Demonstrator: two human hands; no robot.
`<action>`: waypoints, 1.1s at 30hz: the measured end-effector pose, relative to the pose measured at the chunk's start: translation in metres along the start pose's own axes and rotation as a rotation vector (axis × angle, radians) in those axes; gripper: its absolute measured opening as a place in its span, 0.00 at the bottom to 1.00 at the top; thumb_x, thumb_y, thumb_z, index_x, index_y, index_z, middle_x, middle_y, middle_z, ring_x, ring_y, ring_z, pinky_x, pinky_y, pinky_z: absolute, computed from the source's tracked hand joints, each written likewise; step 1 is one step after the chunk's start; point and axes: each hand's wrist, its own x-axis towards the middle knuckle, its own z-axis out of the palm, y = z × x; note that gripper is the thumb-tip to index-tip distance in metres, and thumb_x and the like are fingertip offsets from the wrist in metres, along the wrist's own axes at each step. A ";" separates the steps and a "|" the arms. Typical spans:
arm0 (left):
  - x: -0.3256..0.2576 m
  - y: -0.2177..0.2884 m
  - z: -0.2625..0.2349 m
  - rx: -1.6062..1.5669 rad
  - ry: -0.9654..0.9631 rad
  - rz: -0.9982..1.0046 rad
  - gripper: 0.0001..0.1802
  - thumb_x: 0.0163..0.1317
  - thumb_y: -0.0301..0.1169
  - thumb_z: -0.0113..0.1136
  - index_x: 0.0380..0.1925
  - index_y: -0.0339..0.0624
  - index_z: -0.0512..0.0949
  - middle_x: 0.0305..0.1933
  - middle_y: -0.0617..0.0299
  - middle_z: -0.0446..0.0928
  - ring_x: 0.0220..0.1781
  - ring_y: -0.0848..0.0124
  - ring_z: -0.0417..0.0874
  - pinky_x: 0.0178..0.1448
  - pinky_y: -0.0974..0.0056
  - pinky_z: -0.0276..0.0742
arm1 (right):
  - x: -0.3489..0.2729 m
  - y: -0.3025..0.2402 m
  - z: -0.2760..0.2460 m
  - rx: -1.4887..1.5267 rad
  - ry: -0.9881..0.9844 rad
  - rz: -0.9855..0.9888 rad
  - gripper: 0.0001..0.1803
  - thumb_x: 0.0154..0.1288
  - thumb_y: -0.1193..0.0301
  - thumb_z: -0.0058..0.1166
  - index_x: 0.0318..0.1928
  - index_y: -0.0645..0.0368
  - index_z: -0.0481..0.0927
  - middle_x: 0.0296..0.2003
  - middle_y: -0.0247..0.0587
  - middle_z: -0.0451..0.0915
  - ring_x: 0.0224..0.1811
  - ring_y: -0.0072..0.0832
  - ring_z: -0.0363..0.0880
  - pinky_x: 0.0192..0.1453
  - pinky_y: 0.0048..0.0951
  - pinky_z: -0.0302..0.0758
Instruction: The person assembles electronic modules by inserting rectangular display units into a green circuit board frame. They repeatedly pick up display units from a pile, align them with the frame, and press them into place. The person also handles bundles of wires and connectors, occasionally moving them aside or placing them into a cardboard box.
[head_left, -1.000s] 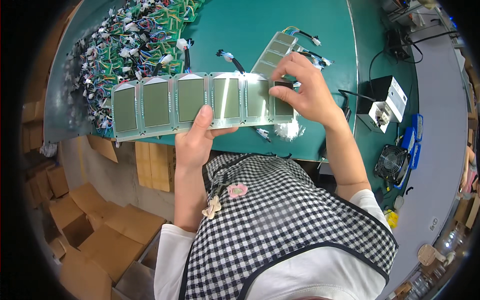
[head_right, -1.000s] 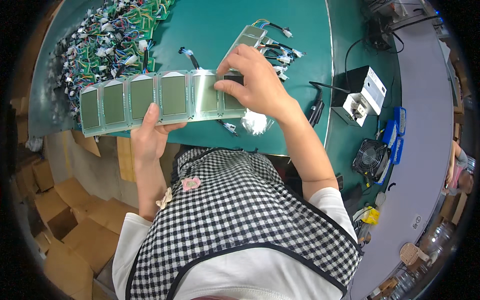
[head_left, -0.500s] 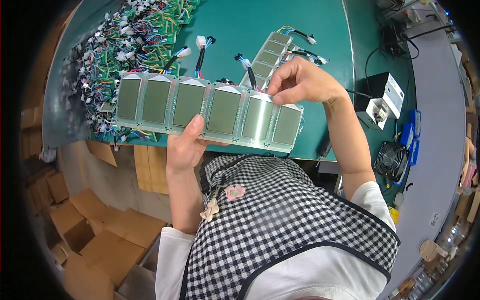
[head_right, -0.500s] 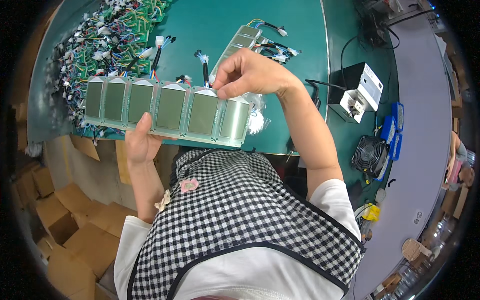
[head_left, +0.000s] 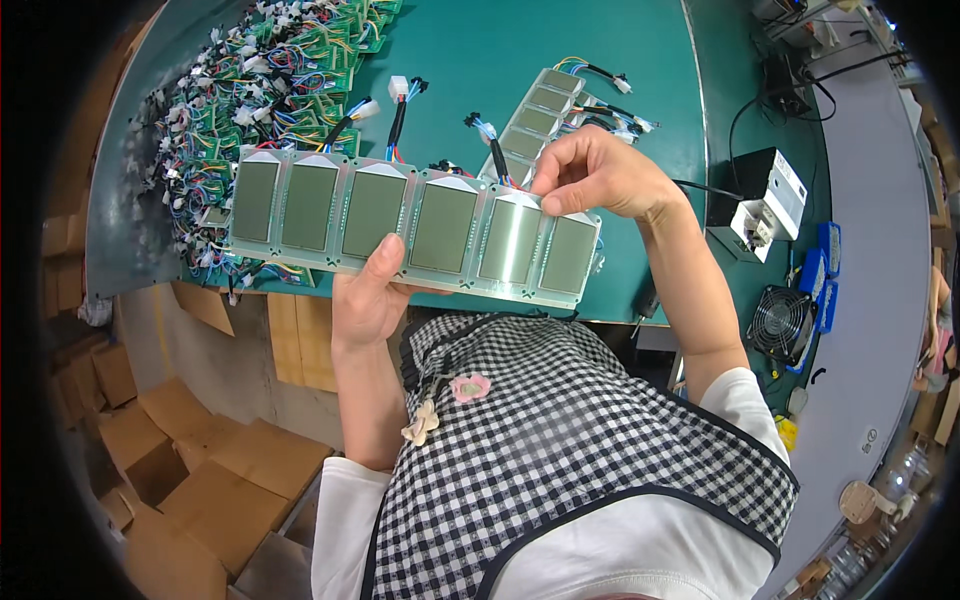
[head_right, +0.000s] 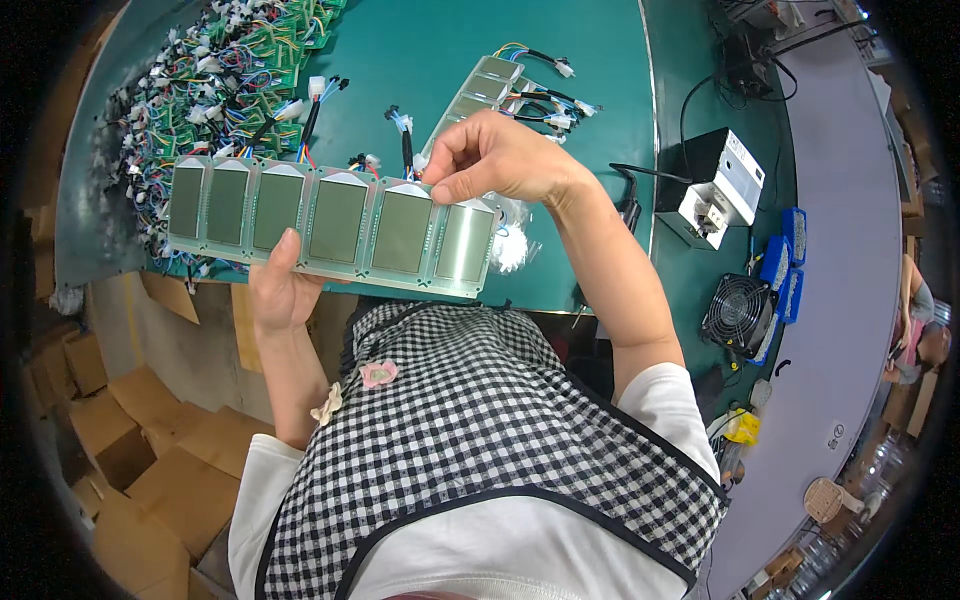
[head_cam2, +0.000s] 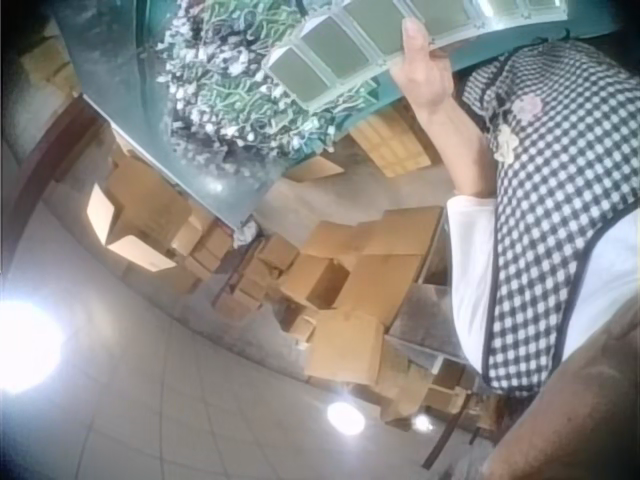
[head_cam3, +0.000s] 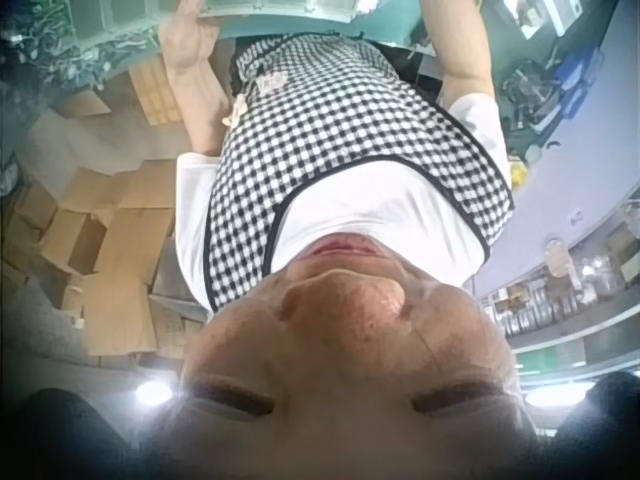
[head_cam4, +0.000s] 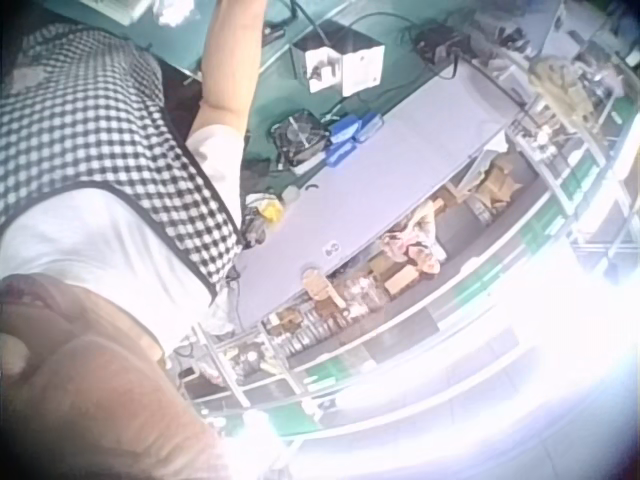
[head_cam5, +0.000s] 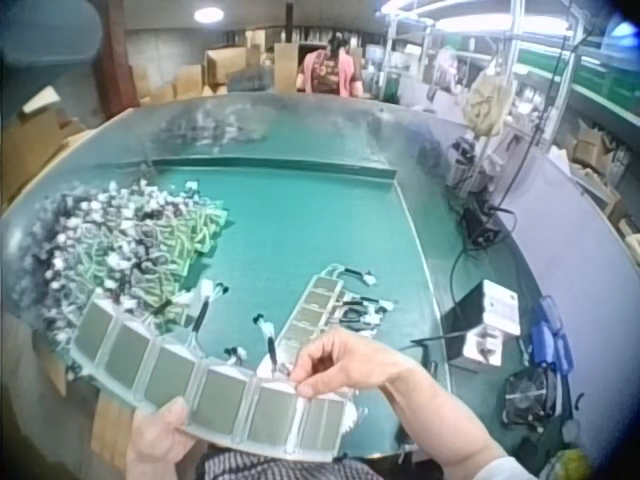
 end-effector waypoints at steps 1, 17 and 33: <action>-0.001 0.000 0.000 0.003 -0.002 0.002 0.27 0.59 0.33 0.48 0.56 0.32 0.56 0.51 0.47 0.67 0.45 0.61 0.78 0.34 0.60 0.83 | 0.000 0.000 0.000 -0.001 -0.001 -0.004 0.08 0.45 0.76 0.62 0.29 0.63 0.79 0.24 0.32 0.78 0.26 0.17 0.73 0.35 0.19 0.70; -0.002 0.003 0.010 0.007 0.005 0.048 0.27 0.59 0.32 0.47 0.56 0.31 0.55 0.51 0.46 0.67 0.46 0.60 0.77 0.34 0.60 0.83 | -0.004 -0.010 0.003 -0.083 0.069 -0.016 0.11 0.42 0.77 0.64 0.30 0.65 0.80 0.26 0.35 0.79 0.28 0.20 0.75 0.38 0.20 0.73; -0.007 0.007 0.007 0.038 0.006 0.052 0.25 0.61 0.33 0.44 0.56 0.35 0.56 0.49 0.51 0.69 0.43 0.62 0.78 0.33 0.61 0.83 | -0.002 -0.008 0.006 -0.077 0.073 -0.021 0.10 0.42 0.79 0.63 0.29 0.65 0.80 0.27 0.35 0.79 0.29 0.20 0.75 0.38 0.20 0.72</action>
